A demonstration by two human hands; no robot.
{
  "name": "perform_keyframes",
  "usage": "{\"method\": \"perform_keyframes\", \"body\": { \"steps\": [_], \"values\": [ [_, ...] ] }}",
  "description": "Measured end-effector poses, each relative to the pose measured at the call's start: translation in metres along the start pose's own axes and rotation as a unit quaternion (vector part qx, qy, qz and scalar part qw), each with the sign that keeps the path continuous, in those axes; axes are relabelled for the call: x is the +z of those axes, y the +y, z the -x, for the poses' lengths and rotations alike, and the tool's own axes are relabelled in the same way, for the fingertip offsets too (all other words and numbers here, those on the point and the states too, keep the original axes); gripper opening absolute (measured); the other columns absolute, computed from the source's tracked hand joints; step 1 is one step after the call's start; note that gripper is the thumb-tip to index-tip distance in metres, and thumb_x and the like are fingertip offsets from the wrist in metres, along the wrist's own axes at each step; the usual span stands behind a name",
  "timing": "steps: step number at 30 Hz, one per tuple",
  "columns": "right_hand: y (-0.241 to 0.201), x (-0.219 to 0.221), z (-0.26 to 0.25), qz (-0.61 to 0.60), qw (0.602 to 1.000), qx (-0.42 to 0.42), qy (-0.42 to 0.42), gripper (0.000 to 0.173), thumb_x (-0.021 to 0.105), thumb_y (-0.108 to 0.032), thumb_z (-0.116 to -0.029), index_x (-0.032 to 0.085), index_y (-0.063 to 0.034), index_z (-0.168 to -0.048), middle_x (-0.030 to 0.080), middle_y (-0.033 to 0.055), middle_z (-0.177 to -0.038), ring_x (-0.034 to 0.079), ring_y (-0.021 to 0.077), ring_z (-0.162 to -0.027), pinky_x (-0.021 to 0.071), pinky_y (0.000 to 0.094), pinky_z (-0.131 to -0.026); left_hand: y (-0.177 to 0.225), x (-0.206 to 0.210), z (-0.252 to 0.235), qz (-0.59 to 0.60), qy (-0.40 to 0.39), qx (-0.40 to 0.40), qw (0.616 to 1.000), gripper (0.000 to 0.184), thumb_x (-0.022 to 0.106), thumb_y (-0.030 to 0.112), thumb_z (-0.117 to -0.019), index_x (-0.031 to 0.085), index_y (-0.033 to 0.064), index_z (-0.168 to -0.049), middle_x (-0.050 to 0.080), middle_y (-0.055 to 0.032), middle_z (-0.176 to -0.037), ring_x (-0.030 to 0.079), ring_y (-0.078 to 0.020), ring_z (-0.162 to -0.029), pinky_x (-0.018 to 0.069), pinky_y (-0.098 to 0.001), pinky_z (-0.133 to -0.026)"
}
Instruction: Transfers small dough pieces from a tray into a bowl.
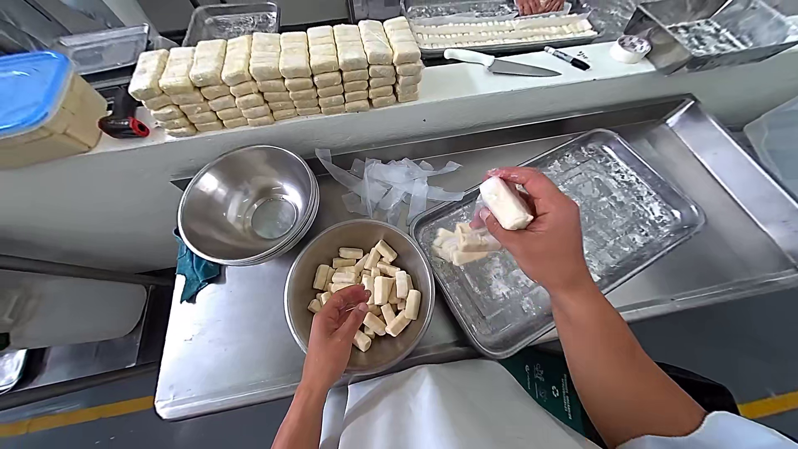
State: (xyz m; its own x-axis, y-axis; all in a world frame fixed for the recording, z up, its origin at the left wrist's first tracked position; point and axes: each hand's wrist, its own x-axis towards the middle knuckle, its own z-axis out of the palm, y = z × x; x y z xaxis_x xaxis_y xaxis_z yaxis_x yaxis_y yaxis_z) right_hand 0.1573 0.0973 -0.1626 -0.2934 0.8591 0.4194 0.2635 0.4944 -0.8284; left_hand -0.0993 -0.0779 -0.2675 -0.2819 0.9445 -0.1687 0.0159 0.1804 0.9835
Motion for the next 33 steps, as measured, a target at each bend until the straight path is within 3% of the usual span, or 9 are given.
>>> {"method": "perform_keyframes", "body": {
  "steps": [8, 13, 16, 19, 21, 23, 27, 30, 33],
  "values": [
    [-0.090, 0.016, -0.029, -0.105, 0.968, -0.227, 0.001, 0.044, 0.076, -0.004, -0.0865, 0.057, 0.0071, -0.124, 0.065, 0.0075, -0.121, 0.068, 0.0092, -0.102, 0.0618, 0.0270, -0.088, -0.002, -0.012, 0.006, 0.006, 0.021, 0.012, 1.000, 0.031, 0.057, 0.013, -0.0980, 0.065, -0.0001, -0.125, 0.073, -0.0107, -0.115, 0.070, -0.0198, -0.109, 0.0586, -0.0350, -0.094],
    [-0.113, 0.049, -0.041, -0.131, 0.957, -0.246, -0.079, 0.045, 0.075, 0.002, -0.0837, 0.058, 0.0127, -0.124, 0.063, 0.0154, -0.119, 0.066, 0.0120, -0.105, 0.0600, 0.0243, -0.090, 0.000, -0.018, 0.008, 0.013, 0.050, 0.029, 0.998, 0.032, 0.057, 0.014, -0.0976, 0.064, -0.0008, -0.126, 0.073, -0.0106, -0.115, 0.070, -0.0194, -0.108, 0.0586, -0.0346, -0.094],
    [-0.097, 0.076, -0.035, -0.120, 0.967, -0.183, -0.133, 0.047, 0.074, 0.004, -0.0811, 0.060, 0.0081, -0.126, 0.064, 0.0152, -0.119, 0.066, 0.0143, -0.102, 0.0598, 0.0273, -0.087, 0.004, -0.023, 0.012, 0.033, 0.093, 0.048, 0.994, 0.030, 0.056, 0.011, -0.0985, 0.064, -0.0006, -0.125, 0.073, -0.0090, -0.114, 0.070, -0.0180, -0.107, 0.0588, -0.0341, -0.093],
    [-0.058, 0.109, -0.012, 0.025, 0.970, -0.123, -0.210, 0.055, 0.084, -0.001, -0.0766, 0.065, -0.0027, -0.128, 0.063, 0.0142, -0.125, 0.067, 0.0220, -0.105, 0.0605, 0.0370, -0.085, 0.017, -0.026, 0.014, 0.045, 0.123, 0.071, 0.989, 0.029, 0.051, 0.012, -0.1006, 0.063, -0.0004, -0.124, 0.074, -0.0085, -0.110, 0.072, -0.0177, -0.100, 0.0601, -0.0334, -0.088],
    [-0.033, 0.133, 0.012, 0.093, 0.955, -0.125, -0.252, 0.058, 0.085, -0.003, -0.0744, 0.066, -0.0060, -0.129, 0.062, 0.0150, -0.125, 0.068, 0.0258, -0.104, 0.0613, 0.0401, -0.081, 0.026, -0.025, 0.016, 0.041, 0.107, 0.051, 0.992, 0.033, 0.046, 0.016, -0.1042, 0.062, -0.0002, -0.129, 0.074, -0.0082, -0.109, 0.073, -0.0176, -0.093, 0.0616, -0.0336, -0.082],
    [-0.022, 0.147, 0.034, 0.109, 0.939, -0.097, -0.312, 0.065, 0.085, -0.001, -0.0735, 0.063, -0.0073, -0.135, 0.058, 0.0169, -0.131, 0.065, 0.0295, -0.111, 0.0600, 0.0429, -0.087, 0.032, -0.020, 0.016, 0.048, 0.076, -0.004, 0.996, 0.035, 0.046, 0.018, -0.1056, 0.060, 0.0001, -0.132, 0.074, -0.0093, -0.104, 0.074, -0.0184, -0.086, 0.0628, -0.0346, -0.078],
    [-0.018, 0.144, 0.050, 0.019, 0.914, 0.037, -0.403, 0.083, 0.083, -0.006, -0.0813, 0.044, -0.0118, -0.154, 0.046, 0.0135, -0.152, 0.056, 0.0269, -0.129, 0.0538, 0.0446, -0.101, 0.021, -0.016, 0.010, 0.058, 0.069, -0.075, 0.993, 0.036, 0.062, 0.011, -0.1003, 0.059, 0.0009, -0.135, 0.073, -0.0112, -0.098, 0.072, -0.0180, -0.078, 0.0626, -0.0324, -0.074],
    [-0.004, 0.136, 0.058, -0.112, 0.904, 0.170, -0.375, 0.076, 0.078, -0.005, -0.0866, 0.043, -0.0120, -0.154, 0.053, 0.0085, -0.147, 0.064, 0.0198, -0.118, 0.0580, 0.0383, -0.096, 0.010, -0.015, 0.011, 0.062, 0.085, -0.074, 0.992, 0.038, 0.064, 0.008, -0.0969, 0.060, 0.0014, -0.134, 0.071, -0.0106, -0.101, 0.070, -0.0180, -0.080, 0.0609, -0.0321, -0.074],
    [0.009, 0.136, 0.072, -0.157, 0.897, 0.254, -0.325, 0.058, 0.074, -0.008, -0.0925, 0.052, -0.0082, -0.146, 0.064, 0.0100, -0.134, 0.070, 0.0177, -0.106, 0.0602, 0.0360, -0.092, 0.004, -0.009, 0.009, 0.043, 0.080, -0.063, 0.994, 0.035, 0.064, 0.009, -0.0977, 0.062, 0.0035, -0.132, 0.070, -0.0086, -0.101, 0.069, -0.0174, -0.084, 0.0602, -0.0329, -0.077]
  ]
}}
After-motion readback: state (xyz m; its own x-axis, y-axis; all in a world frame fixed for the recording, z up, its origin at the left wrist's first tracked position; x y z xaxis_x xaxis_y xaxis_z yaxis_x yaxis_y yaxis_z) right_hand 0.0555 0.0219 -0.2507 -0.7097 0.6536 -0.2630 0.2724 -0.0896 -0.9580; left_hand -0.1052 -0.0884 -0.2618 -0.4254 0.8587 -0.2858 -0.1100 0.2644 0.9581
